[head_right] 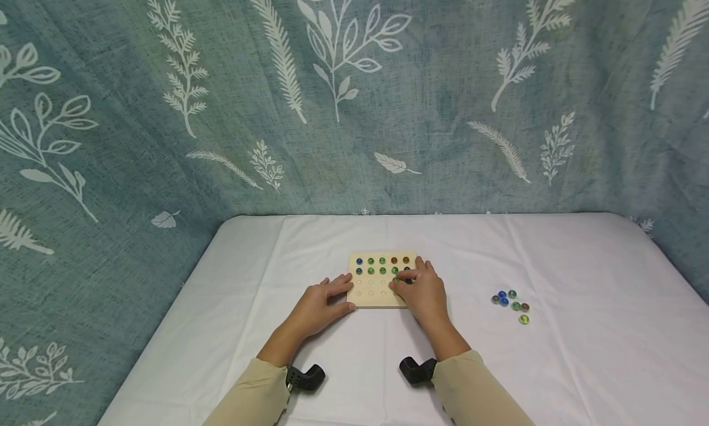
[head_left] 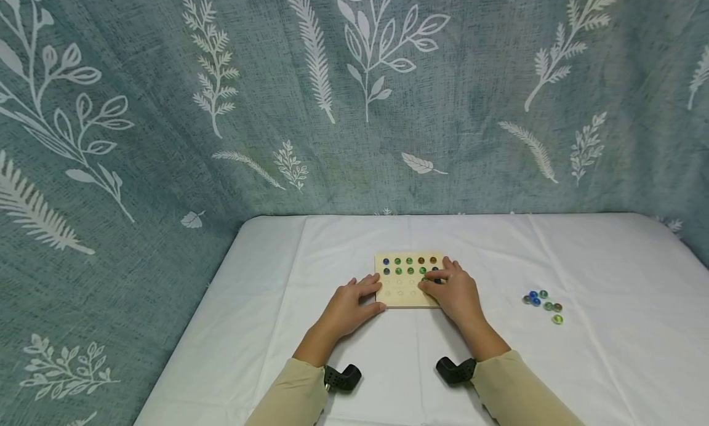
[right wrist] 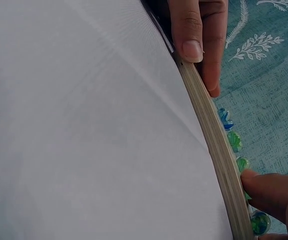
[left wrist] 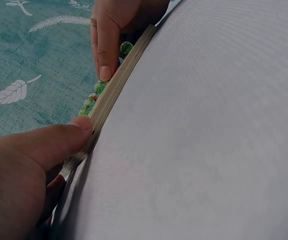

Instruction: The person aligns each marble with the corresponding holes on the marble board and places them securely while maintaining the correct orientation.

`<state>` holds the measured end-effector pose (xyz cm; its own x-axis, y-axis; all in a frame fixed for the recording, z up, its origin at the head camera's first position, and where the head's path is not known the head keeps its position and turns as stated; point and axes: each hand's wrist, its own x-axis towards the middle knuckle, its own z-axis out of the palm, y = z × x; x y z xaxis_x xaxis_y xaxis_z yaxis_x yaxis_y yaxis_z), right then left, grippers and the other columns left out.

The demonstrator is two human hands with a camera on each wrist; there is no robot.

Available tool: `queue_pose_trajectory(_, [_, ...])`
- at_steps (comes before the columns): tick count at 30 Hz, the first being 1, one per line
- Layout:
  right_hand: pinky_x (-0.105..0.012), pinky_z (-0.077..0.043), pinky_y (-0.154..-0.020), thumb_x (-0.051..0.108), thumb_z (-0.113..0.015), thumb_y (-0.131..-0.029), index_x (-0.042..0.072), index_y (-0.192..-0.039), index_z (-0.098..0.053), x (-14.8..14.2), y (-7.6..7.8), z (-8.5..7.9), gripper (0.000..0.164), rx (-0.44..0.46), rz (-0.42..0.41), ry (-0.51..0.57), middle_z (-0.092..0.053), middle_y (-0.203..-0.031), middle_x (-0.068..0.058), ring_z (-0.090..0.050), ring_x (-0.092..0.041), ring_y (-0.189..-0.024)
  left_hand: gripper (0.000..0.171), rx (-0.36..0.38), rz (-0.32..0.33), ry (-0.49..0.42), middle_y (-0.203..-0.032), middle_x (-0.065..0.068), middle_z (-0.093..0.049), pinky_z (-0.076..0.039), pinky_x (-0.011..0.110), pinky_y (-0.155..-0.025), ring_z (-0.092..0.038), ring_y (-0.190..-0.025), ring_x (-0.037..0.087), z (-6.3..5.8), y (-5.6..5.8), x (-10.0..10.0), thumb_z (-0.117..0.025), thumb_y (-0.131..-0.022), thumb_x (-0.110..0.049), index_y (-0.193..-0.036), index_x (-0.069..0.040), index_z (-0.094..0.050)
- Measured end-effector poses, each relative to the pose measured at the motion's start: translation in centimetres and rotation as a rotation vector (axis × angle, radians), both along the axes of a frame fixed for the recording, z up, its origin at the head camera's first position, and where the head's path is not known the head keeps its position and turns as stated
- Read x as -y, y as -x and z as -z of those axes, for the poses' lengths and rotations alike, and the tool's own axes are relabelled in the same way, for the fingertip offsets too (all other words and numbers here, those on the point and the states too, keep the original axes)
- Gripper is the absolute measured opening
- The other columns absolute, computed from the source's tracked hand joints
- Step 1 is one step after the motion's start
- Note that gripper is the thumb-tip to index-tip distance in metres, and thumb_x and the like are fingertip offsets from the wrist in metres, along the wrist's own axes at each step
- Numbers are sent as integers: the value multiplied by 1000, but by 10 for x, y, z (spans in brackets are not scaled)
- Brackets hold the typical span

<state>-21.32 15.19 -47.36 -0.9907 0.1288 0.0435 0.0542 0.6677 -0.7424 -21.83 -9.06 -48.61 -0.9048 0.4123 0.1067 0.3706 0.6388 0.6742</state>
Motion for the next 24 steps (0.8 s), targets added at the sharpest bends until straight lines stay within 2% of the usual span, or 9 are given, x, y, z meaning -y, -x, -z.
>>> queue_pose_trajectory(17, [-64, -20, -119, 26, -75, -86, 2, -112, -75, -1, -2, -3, 35, 18, -13, 27, -29, -156, -27, -17, -45, -148, 54, 0, 7, -7, -148, -7, -48, -26, 36, -124, -43, -139, 11, 1, 0, 1, -75, -88, -32, -136, -11, -61])
queue_pose_trajectory(24, [-60, -19, -121, 29, -76, -86, 2, -113, -74, -7, -3, -8, 38, 31, -2, 121, -32, -156, -22, -17, -40, -150, 54, -11, 14, -7, -148, -6, -49, -26, 35, -124, -44, -139, 11, 2, 2, 1, -75, -88, -32, -136, -11, -61])
